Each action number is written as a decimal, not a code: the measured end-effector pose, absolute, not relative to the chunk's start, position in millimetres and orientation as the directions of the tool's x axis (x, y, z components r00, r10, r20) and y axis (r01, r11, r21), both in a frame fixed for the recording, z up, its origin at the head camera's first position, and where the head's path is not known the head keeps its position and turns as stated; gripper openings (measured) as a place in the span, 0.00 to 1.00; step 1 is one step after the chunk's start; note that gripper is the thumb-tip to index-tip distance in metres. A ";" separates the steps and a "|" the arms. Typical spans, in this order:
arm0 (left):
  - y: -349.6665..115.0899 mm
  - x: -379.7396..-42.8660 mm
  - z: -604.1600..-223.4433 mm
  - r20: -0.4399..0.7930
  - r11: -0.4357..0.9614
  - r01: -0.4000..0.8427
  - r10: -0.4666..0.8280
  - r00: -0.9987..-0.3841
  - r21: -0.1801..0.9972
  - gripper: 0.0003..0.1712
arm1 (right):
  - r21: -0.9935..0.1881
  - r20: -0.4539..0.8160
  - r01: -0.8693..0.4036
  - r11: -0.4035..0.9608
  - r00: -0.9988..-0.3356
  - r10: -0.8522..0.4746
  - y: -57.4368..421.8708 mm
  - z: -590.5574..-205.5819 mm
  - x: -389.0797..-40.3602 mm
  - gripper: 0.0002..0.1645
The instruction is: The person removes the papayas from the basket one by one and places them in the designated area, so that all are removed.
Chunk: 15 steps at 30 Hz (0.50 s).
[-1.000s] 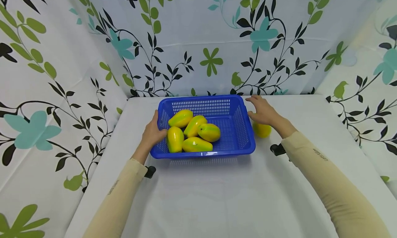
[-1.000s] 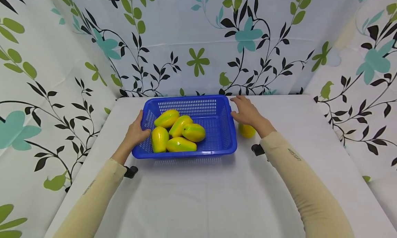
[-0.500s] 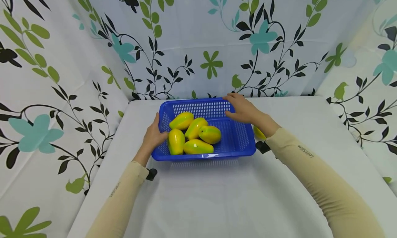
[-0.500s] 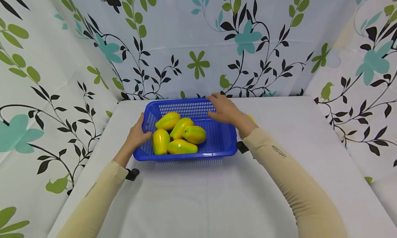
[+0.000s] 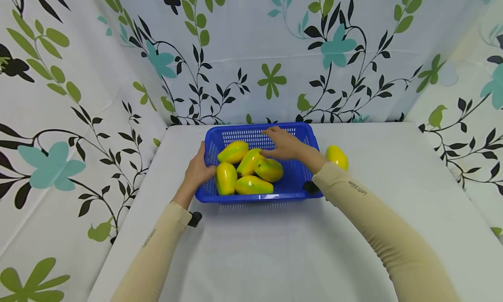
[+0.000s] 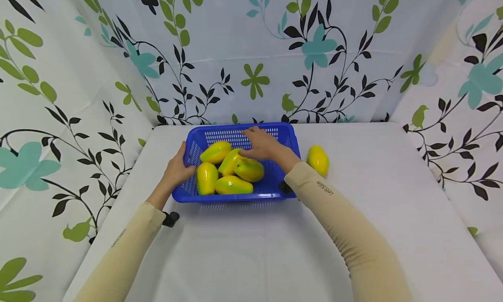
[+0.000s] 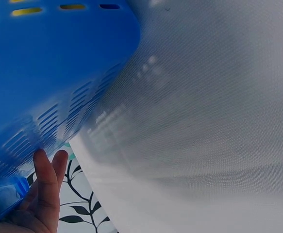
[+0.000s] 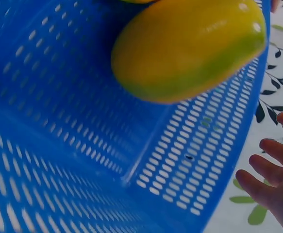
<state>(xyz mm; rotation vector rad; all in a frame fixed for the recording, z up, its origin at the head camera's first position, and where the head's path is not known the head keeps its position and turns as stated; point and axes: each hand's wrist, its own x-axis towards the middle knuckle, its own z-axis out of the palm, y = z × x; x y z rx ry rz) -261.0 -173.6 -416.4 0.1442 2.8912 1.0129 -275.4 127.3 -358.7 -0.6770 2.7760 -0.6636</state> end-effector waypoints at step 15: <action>-176.2 -264.2 -416.8 -0.030 0.782 0.067 0.109 -0.994 0.619 0.56 | -0.484 -0.291 -0.296 0.823 -0.833 -0.471 103.1 -380.7 -294.3 0.52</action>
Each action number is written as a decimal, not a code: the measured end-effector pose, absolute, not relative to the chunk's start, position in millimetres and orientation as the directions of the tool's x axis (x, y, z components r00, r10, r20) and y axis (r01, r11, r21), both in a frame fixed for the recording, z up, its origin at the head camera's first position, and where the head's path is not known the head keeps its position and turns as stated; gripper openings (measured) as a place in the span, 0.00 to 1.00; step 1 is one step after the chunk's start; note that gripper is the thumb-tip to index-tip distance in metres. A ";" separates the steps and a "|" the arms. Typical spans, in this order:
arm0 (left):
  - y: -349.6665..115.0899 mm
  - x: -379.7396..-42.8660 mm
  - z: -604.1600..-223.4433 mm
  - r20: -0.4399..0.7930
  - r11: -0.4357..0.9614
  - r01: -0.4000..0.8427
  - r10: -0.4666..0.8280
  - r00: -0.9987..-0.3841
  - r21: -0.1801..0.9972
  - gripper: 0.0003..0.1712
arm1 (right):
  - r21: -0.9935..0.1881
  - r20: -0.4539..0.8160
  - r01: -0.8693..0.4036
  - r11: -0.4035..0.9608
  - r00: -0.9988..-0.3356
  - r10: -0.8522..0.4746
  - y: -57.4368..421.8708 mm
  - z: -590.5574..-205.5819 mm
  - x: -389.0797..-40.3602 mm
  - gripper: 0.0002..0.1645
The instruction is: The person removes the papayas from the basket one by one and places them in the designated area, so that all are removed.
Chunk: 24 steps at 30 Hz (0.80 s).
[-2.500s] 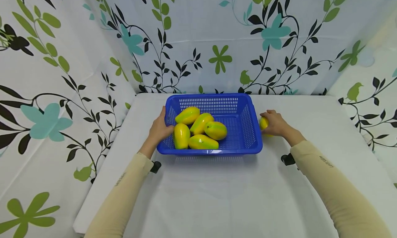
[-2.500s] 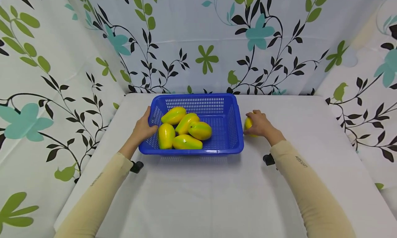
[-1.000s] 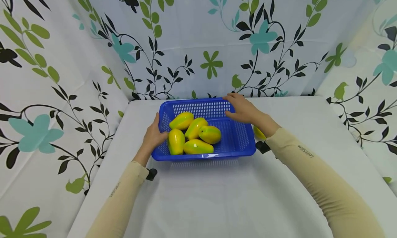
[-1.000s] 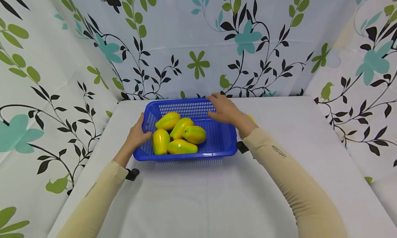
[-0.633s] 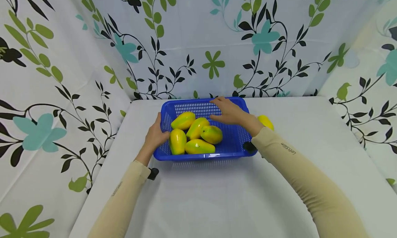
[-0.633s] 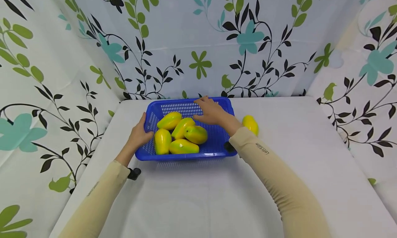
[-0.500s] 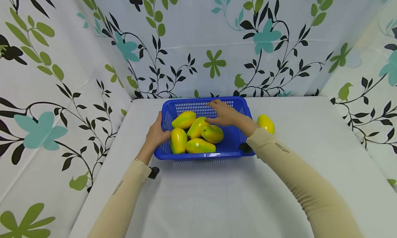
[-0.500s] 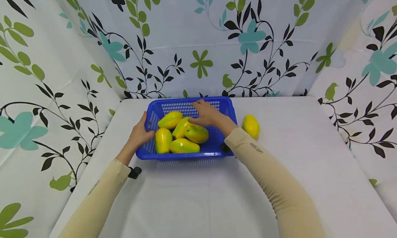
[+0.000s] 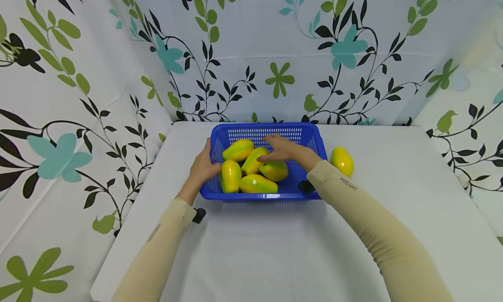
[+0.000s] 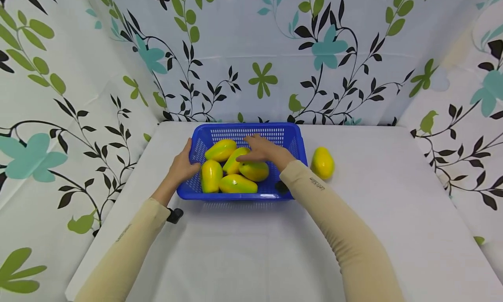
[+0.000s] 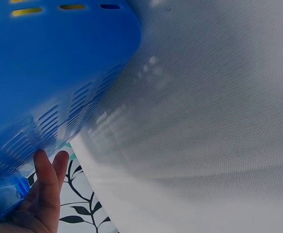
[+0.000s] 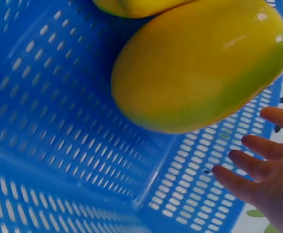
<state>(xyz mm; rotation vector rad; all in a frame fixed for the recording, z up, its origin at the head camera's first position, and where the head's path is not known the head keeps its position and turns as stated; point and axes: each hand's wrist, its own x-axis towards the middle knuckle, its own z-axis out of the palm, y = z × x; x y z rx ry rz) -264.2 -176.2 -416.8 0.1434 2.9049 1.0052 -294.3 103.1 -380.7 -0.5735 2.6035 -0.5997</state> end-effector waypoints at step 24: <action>-175.1 -262.6 -414.7 -0.030 0.772 0.059 0.101 -0.994 0.633 0.55 | -0.490 -0.487 -0.229 0.841 -0.728 -0.482 97.4 -386.3 -293.7 0.61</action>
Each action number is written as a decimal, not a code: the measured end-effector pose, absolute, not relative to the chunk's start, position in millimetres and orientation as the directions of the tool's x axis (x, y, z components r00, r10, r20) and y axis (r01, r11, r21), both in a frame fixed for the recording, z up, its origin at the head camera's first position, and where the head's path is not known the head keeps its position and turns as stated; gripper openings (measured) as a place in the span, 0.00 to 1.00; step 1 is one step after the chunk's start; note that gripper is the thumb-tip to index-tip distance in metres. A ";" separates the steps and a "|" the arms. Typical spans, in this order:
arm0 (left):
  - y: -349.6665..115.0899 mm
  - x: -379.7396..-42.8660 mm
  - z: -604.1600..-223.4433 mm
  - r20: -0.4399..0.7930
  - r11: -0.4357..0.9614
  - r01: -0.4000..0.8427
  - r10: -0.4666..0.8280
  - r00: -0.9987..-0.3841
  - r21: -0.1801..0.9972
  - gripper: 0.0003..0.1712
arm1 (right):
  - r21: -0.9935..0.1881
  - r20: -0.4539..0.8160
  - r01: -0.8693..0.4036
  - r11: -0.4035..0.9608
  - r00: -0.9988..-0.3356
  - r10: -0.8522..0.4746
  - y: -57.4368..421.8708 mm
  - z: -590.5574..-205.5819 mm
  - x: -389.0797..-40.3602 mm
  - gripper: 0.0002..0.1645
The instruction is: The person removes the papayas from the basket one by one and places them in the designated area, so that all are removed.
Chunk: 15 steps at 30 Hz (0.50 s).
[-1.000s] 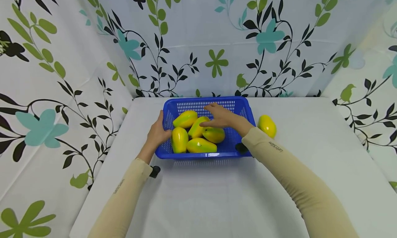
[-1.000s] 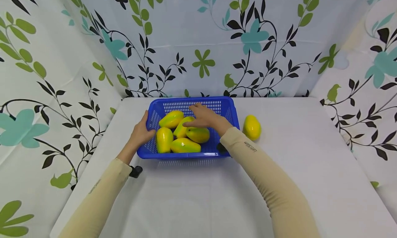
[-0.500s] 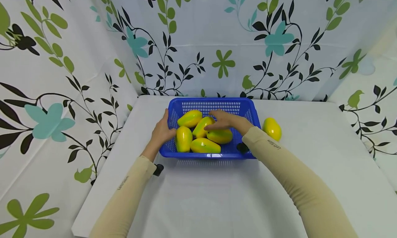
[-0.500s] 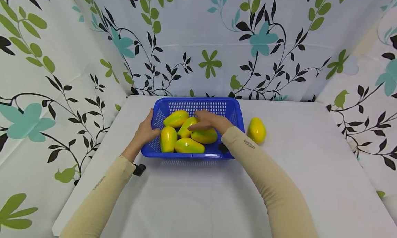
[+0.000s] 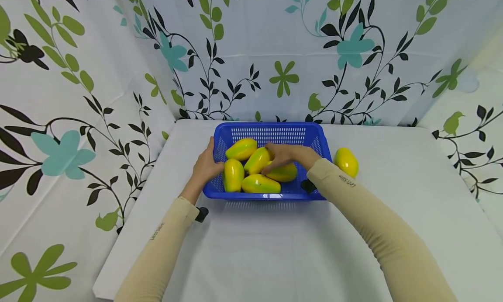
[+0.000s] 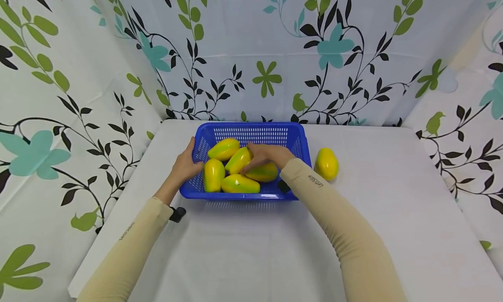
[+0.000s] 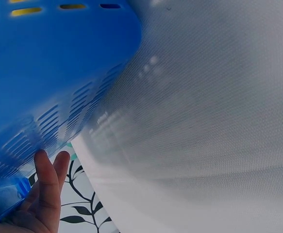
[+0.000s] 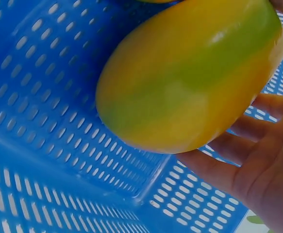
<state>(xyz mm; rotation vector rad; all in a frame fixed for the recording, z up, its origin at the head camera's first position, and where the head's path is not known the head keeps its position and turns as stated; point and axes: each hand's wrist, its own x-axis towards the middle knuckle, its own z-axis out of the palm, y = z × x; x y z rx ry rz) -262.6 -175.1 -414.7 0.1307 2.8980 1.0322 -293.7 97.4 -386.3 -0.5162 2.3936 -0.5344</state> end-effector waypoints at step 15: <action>-176.9 -266.8 -416.3 -0.040 0.761 0.053 0.102 -0.994 0.646 0.56 | -0.480 -0.595 -0.122 0.869 -0.682 -0.425 110.8 -384.0 -290.3 0.67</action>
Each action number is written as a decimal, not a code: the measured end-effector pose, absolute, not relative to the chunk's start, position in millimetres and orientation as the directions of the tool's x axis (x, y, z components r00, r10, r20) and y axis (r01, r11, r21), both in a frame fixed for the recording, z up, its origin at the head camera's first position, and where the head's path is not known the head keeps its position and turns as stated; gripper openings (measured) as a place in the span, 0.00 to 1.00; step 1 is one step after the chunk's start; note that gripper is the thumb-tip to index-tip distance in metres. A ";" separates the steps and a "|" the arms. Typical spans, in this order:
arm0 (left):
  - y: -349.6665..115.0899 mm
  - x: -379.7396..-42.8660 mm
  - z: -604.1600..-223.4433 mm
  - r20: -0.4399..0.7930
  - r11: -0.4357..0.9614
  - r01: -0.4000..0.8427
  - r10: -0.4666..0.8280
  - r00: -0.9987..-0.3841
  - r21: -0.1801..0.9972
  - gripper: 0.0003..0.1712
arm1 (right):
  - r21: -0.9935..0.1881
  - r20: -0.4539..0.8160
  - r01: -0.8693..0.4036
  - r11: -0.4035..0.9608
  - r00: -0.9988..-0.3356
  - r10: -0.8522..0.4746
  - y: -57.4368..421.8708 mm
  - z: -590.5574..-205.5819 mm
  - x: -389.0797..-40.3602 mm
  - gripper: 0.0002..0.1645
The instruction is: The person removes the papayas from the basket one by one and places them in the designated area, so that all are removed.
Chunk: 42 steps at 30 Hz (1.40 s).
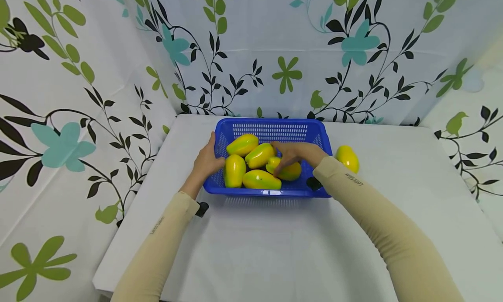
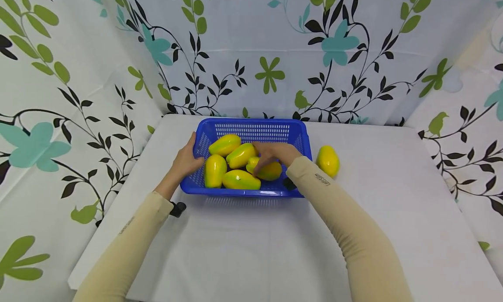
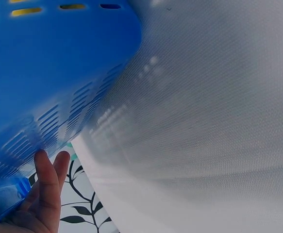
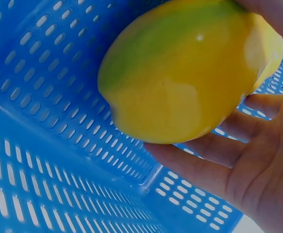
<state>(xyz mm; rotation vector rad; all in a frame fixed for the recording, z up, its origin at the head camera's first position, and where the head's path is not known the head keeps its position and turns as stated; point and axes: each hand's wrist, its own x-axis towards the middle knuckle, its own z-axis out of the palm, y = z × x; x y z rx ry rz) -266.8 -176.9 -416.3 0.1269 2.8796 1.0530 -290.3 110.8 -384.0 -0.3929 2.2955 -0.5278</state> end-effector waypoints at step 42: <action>-175.3 -264.7 -417.0 -0.030 0.781 0.058 0.098 -0.995 0.622 0.55 | -0.486 -0.215 -0.365 0.794 -0.831 -0.513 151.3 -330.4 -291.3 0.38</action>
